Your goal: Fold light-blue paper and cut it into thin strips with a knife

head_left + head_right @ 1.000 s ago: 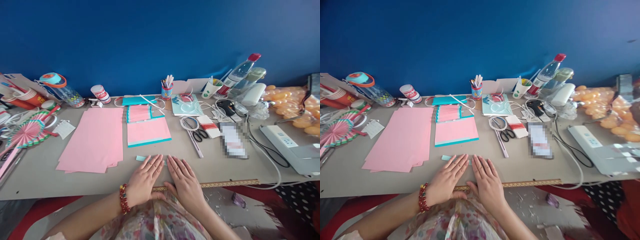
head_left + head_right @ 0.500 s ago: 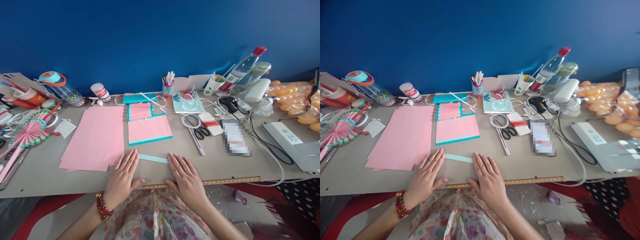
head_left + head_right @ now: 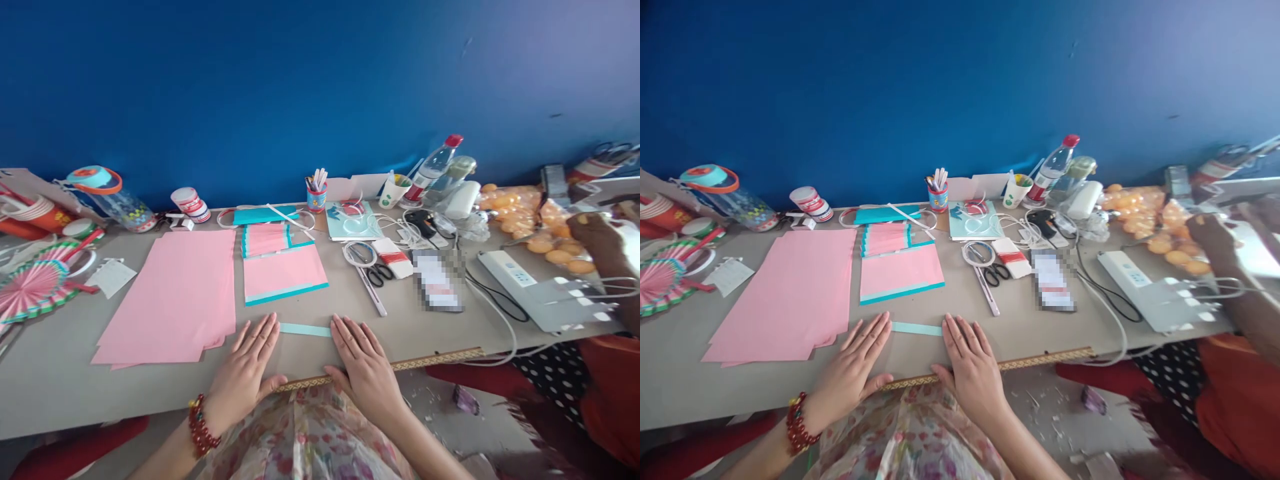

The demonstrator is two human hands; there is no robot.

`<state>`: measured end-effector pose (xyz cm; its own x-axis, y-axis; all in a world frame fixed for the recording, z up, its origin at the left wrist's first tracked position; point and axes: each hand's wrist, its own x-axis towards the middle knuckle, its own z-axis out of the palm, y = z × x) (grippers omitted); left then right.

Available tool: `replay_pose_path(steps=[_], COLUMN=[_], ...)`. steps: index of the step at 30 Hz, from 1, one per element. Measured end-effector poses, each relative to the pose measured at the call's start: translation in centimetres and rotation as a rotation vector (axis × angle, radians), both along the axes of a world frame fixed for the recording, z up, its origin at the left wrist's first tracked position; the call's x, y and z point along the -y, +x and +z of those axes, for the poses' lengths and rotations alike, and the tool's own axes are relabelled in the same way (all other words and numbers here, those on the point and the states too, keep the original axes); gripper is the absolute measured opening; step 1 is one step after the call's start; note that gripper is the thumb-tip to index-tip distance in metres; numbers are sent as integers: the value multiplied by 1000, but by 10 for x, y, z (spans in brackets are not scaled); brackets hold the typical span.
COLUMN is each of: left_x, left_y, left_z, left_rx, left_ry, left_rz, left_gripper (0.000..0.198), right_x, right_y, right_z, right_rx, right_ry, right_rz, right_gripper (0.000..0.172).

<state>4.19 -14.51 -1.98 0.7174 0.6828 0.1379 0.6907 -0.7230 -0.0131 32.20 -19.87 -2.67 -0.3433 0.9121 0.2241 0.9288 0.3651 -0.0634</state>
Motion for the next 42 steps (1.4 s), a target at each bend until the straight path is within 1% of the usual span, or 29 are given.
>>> replay_pose_path(steps=[3, 6, 8, 11, 13, 16, 18, 20, 23, 26, 29, 33, 35, 37, 39, 40, 42], left_x=[2, 3, 4, 4, 3, 1, 0, 0, 1, 1, -3, -17, -26, -34, -41, -44, -46], left_y=[0, -1, -2, -3, -3, -3, -3, -2, -2, -3, 0, 17, 31, 45, 55, 58, 60], left_z=[-6, -11, -13, -14, -15, -17, -18, -19, -18, -15, -7, 8, 14, 16, 14, 12, 6], left_rx=[36, 74, 85, 88, 78, 55, 56, 63, 71, 94, 124, 146, 182, 224, 245, 251, 259], left_ry=[34, 67, 83, 99, 112, 131, 156, 185, 183, 120, 44, -32, -49, -56, -39, -34, -46], left_rz=[21, 59, 84, 92, 61, 17, 21, 34, 46, 48, 43, -58, -131, -193, -219, -224, -238], left_gripper=[78, 76, 76, 76, 75, 75, 75, 76, 76, 73, 65, 54, 45, 36, 28, 27, 27], right_x=[4, -5, -23, -60, -86, -114, -124, -127, -127, -126, -125, -117, -106, -89, -67, -56, -34], right_y=[15, 41, 62, 93, 107, 113, 110, 102, 91, 84, 77, 68, 64, 62, 61, 61, 61], right_z=[1, 9, 18, 29, 34, 39, 41, 42, 39, 34, 31, 35, 40, 45, 49, 51, 50], right_rx=[-28, -106, -165, -194, -174, -125, -116, -108, -67, -44, -11, 21, 9, -27, -109, -167, -261], right_ry=[38, 78, 107, 145, 100, -7, -25, -34, -81, -115, -112, -119, -137, -145, -149, -167, -228], right_rz=[-55, -133, -217, -341, -373, -404, -398, -374, -374, -406, -416, -434, -448, -414, -303, -237, -156], right_gripper=[62, 46, 38, 33, 30, 21, 19, 18, 17, 10, 8, 4, 5, 6, 9, 11, 15])
